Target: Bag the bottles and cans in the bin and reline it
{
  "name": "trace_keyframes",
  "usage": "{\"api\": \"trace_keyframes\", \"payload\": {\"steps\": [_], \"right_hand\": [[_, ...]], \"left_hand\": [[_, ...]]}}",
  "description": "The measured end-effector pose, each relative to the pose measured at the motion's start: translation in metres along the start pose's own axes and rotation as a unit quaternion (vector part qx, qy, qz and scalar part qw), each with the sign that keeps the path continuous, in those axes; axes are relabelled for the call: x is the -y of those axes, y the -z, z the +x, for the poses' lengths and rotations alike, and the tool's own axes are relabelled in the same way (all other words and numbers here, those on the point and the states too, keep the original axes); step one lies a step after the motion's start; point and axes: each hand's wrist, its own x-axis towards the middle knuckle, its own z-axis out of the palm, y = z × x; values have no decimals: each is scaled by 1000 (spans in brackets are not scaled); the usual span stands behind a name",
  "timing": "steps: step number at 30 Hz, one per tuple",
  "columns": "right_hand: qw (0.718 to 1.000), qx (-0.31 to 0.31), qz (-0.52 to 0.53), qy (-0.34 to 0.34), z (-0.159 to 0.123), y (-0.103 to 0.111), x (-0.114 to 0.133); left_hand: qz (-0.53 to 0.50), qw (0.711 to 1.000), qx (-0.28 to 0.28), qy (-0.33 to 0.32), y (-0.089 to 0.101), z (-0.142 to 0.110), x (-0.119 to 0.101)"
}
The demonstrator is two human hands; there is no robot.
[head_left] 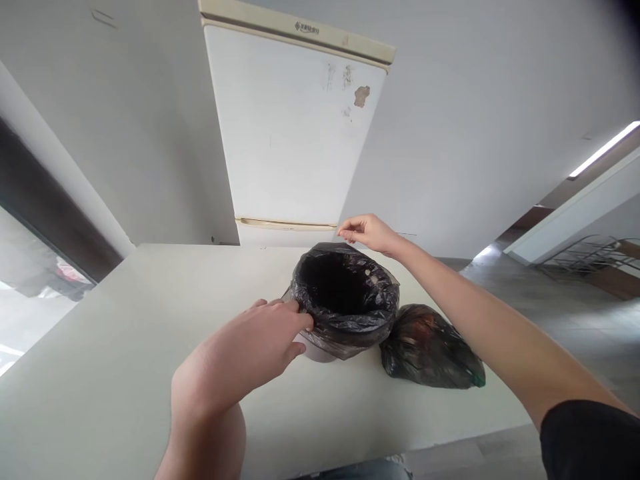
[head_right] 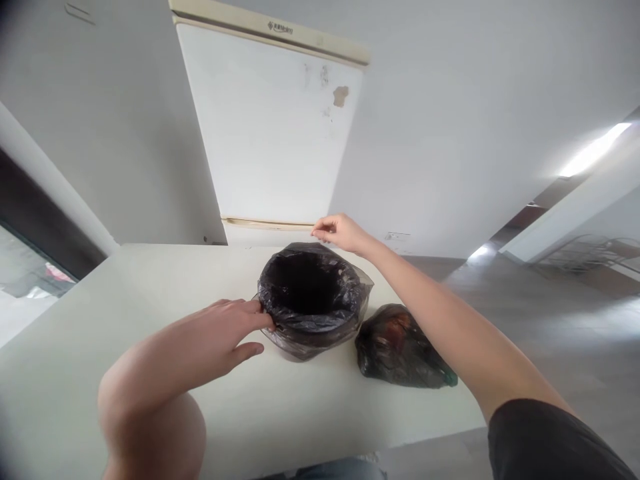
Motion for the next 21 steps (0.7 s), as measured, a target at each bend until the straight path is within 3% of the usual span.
{"api": "trace_keyframes", "payload": {"steps": [5, 8, 11, 17, 19, 21], "right_hand": [[993, 81, -64, 51, -15, -2, 14], [996, 64, -48, 49, -20, -5, 8], [999, 15, 35, -2, -16, -8, -1], [984, -5, 114, -136, 3, -17, -14], [976, 19, 129, -174, 8, -22, -21], [967, 82, 131, -201, 8, -28, -27]], "left_hand": [[-2, 1000, -12, -12, -1, 0, 2], [-3, 1000, -9, -15, -1, 0, 2], [0, 1000, -9, -14, 0, 0, 2], [-8, 1000, -15, -15, -2, 1, 2], [-11, 1000, -17, -15, -2, 1, 3], [-10, 1000, -18, -15, -3, 1, 3]]}}
